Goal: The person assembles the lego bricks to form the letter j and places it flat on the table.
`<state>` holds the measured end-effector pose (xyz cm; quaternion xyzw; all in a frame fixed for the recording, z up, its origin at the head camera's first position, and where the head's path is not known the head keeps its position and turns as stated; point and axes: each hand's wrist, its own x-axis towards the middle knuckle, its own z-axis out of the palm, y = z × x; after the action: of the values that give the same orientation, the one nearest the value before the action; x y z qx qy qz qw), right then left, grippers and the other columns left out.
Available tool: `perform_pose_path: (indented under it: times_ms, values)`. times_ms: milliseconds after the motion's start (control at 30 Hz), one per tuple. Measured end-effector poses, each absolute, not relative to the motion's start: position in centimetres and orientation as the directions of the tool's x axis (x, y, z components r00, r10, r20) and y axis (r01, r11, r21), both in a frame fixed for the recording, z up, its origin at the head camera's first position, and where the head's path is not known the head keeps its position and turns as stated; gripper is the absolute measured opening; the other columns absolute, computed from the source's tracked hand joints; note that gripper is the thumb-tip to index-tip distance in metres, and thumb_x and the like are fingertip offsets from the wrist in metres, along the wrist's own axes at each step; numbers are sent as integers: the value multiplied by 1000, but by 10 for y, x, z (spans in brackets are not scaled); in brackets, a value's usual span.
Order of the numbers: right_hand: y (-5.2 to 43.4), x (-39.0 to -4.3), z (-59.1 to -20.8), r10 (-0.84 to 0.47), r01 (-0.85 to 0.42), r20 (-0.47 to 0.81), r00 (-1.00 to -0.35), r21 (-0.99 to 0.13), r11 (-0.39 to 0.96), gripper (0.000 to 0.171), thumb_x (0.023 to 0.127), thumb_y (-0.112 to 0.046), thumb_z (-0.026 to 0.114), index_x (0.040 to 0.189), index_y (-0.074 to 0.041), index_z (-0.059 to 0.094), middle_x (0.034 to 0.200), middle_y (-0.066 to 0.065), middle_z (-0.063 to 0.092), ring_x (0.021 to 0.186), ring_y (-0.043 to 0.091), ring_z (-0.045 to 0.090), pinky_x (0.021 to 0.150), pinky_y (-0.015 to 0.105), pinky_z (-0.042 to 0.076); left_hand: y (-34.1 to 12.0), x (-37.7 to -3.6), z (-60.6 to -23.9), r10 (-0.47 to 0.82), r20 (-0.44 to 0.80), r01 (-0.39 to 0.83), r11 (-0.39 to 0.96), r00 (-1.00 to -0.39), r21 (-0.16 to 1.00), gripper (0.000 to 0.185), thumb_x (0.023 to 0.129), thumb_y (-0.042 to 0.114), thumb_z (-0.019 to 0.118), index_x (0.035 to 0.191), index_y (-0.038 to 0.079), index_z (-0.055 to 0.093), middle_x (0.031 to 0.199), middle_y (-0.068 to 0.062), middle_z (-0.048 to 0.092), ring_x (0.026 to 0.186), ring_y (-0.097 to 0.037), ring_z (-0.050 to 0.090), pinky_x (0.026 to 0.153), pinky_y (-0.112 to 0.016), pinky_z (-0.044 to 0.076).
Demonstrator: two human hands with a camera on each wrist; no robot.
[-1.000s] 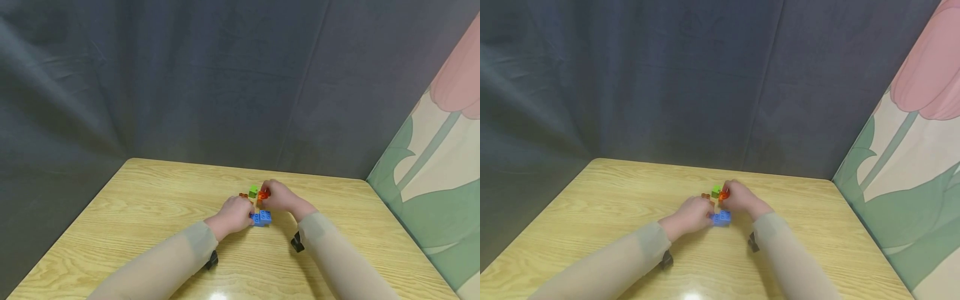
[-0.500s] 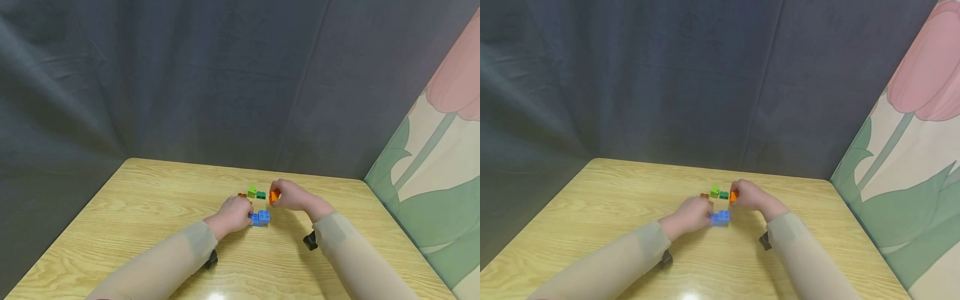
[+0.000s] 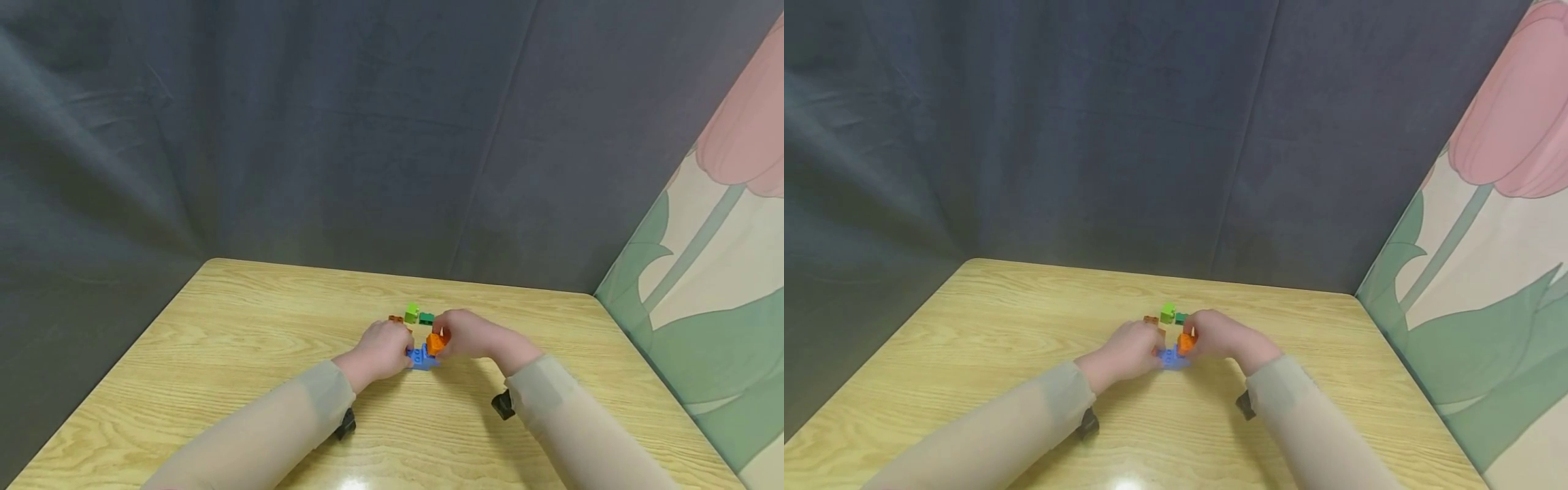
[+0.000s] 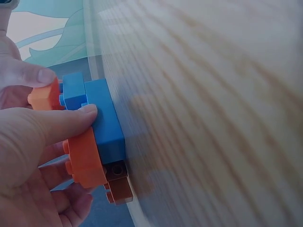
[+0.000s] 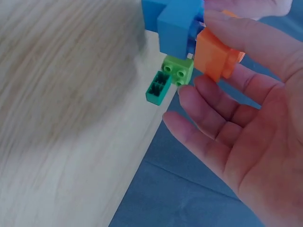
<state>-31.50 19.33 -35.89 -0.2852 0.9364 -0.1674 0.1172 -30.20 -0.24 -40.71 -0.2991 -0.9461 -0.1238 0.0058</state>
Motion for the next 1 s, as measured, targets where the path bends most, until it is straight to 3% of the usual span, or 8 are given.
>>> perform_pose_path:
  times_ms: [1000]
  values:
    - [181, -307, -362, -566, -525, -69, -822, -292, 799, 20, 74, -9, 87, 82, -8, 69, 73, -2, 60, 63, 15, 50, 62, 32, 46, -2, -304, -410, 561, 83, 561, 786, -824, 260, 13, 84, 27, 81, 77, 17, 74, 66, 13, 56, 66, -11, 50, 69, -31, 38]
